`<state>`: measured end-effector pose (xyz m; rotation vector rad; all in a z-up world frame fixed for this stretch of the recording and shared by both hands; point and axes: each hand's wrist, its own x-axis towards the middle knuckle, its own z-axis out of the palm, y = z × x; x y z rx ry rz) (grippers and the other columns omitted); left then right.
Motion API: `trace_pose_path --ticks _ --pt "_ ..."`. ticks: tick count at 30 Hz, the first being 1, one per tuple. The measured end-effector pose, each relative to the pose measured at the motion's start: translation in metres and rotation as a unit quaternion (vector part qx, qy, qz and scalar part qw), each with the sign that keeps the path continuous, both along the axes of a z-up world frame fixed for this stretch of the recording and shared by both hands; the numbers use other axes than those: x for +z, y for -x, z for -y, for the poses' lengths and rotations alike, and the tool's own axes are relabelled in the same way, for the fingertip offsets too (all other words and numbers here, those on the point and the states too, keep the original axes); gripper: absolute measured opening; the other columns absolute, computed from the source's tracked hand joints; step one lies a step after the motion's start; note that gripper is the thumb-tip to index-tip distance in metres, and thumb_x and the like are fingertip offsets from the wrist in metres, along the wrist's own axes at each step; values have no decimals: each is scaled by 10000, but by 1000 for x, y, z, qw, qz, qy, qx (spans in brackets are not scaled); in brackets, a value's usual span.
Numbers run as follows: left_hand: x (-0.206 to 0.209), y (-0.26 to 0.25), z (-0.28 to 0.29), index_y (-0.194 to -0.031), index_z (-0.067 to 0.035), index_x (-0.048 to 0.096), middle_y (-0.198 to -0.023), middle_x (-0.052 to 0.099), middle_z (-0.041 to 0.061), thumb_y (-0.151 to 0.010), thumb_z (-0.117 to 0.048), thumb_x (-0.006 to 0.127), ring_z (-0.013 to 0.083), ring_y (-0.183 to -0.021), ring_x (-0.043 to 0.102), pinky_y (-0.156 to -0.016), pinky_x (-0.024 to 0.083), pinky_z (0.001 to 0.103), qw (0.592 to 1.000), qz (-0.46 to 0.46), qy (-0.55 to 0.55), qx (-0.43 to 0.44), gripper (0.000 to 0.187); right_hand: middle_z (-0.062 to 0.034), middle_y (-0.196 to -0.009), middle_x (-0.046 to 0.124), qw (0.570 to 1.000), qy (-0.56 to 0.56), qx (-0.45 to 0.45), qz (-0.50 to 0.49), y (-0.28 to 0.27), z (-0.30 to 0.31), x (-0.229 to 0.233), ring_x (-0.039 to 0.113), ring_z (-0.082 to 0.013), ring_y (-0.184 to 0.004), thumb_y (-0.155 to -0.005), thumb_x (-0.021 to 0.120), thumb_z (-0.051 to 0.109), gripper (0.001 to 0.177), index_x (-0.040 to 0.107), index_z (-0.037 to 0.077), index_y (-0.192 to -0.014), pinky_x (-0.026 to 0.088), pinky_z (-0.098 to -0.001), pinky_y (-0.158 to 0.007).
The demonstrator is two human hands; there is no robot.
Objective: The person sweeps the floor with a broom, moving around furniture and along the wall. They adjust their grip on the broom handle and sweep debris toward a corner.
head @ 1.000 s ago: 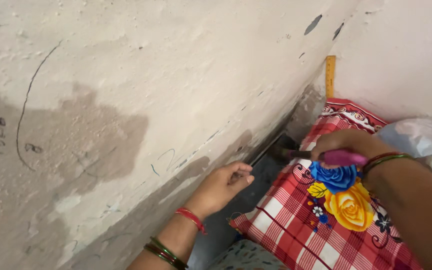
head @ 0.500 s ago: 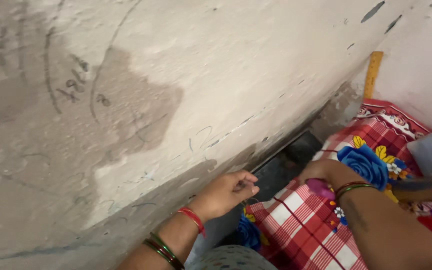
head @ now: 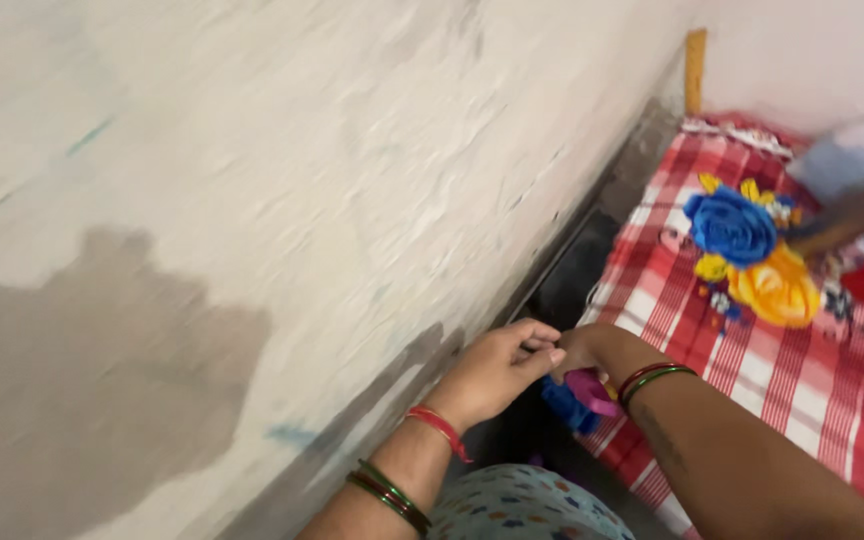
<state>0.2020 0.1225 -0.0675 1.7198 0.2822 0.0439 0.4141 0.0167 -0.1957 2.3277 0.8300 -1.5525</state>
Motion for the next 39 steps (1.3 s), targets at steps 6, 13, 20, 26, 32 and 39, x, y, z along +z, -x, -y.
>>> trace_pose_path --ticks 6,13,20,26,32,39 --pt "-16 80 -1 -1237 -54 676 -1105 752 67 -965 -287 677 142 -957 695 -868 561 299 998 10 37 -53 358 -171 -1168 743 999 -25 -24 -20 108 37 0 700 -239 -904 -788 791 326 508 717 77 -1224 576 -378 -708" --pt "-4 125 9 -1237 -41 679 -1071 728 49 -983 -255 665 117 -943 670 -863 549 285 991 44 101 -73 333 -63 -1048 677 999 34 5 15 210 86 103 698 -220 -807 -803 784 394 492 654 126 -1196 569 -335 -656" --pt "9 185 28 -1240 -46 669 -1077 731 33 -969 -269 671 114 -965 699 -878 556 275 994 36 101 -34 351 -131 -1076 717 972 -32 -205 -107 218 173 183 718 -258 -718 -796 793 305 584 535 104 -1279 581 -390 -629" --pt "-1 242 84 -1242 -32 679 -1076 733 36 -963 -269 678 125 -953 697 -864 547 283 993 38 106 16 366 -145 -1098 753 987 -88 -116 -64 252 228 111 728 -189 -790 -833 838 365 671 607 29 -1366 592 -331 -655" --pt "-36 301 141 -1264 -35 651 -1132 715 24 -967 -257 669 119 -982 684 -896 532 282 989 38 142 19 371 -133 -860 684 933 -69 -318 -157 312 295 23 675 -221 -692 -775 835 181 449 670 -48 -1125 553 -374 -618" --pt "-47 354 183 -1228 -35 672 -1062 725 38 -964 -285 676 132 -937 688 -872 547 291 994 19 93 49 363 -123 -737 701 916 -192 -292 -199 332 337 8 694 -216 -646 -799 775 185 301 697 -88 -901 582 -327 -587"
